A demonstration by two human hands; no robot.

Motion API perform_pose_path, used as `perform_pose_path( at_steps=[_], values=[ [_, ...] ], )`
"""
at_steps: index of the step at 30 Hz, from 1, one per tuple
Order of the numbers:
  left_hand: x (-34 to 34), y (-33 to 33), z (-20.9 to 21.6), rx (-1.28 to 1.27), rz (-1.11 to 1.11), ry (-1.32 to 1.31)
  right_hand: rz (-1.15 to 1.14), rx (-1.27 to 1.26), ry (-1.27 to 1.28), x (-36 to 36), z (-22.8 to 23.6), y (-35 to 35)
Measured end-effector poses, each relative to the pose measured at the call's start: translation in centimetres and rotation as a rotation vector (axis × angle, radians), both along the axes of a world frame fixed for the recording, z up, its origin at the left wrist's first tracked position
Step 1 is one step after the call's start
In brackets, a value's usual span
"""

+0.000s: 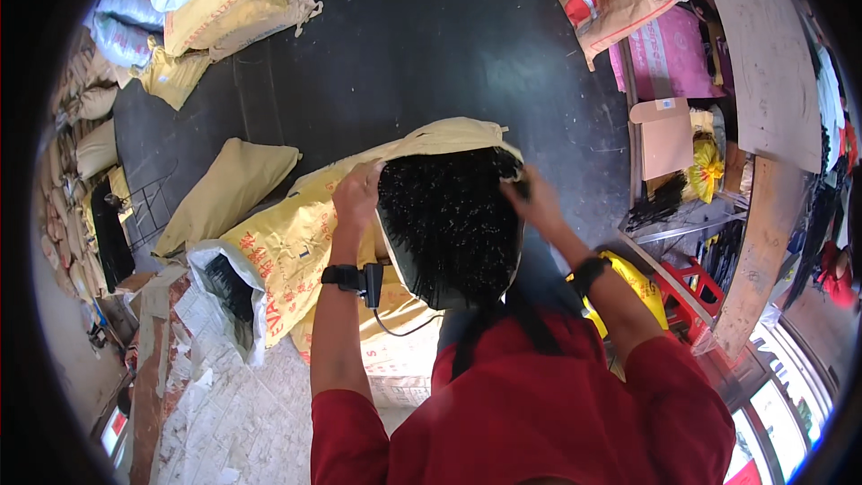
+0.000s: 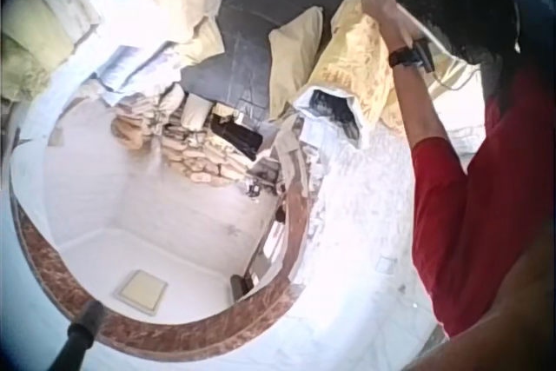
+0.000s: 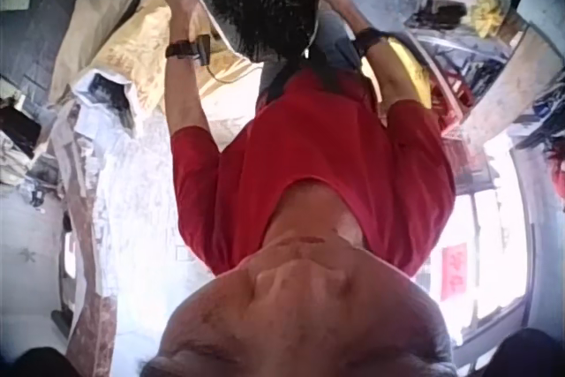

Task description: Packing bundles of umbrella ribs into protective yellow and beige bags

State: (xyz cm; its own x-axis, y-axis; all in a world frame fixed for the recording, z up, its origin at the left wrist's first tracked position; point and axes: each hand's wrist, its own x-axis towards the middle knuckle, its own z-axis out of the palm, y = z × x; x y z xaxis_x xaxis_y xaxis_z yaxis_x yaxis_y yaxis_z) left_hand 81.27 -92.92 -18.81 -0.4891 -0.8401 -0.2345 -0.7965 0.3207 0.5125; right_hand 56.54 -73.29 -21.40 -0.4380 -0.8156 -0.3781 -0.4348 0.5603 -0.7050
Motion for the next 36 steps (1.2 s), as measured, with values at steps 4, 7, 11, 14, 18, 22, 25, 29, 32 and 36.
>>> perform_pose_path(
  at_steps=[4,7,11,14,18,22,25,29,32,36],
  values=[
    [0.6,-0.1,-0.8,-0.017,-0.124,-0.009,0.062,-0.068,0.099,-1.1,0.7,-1.3],
    [0.2,0.4,-0.3,-0.094,-0.103,0.137,0.326,-0.043,0.119,2.8,1.5,6.0],
    [0.2,-0.1,-0.1,0.101,-0.067,-0.021,0.411,0.279,0.028,-1.0,3.6,6.0],
    [1.0,1.4,-0.9,0.026,-0.147,0.099,0.232,-0.129,-0.015,-3.0,6.5,3.5],
    [-1.1,2.4,0.9,-0.117,-0.210,0.190,0.401,-0.366,0.111,1.5,8.1,-1.6],
    [-3.4,2.8,1.3,-0.314,-0.609,0.168,0.777,-0.528,0.320,6.6,5.1,1.2],
    [-4.8,3.0,-1.0,-0.347,-0.682,0.115,1.000,-0.489,0.366,8.0,4.5,4.2],
    [-7.2,2.6,0.1,-0.383,-0.702,0.100,0.521,-0.274,0.607,3.1,5.7,-0.8],
    [-7.6,2.8,-1.1,-0.405,-0.558,0.129,0.576,-0.243,0.778,7.6,4.9,0.9],
    [-6.4,1.6,-0.5,-0.321,-0.610,0.145,0.599,-0.262,0.647,5.9,5.8,0.3]
  ],
)
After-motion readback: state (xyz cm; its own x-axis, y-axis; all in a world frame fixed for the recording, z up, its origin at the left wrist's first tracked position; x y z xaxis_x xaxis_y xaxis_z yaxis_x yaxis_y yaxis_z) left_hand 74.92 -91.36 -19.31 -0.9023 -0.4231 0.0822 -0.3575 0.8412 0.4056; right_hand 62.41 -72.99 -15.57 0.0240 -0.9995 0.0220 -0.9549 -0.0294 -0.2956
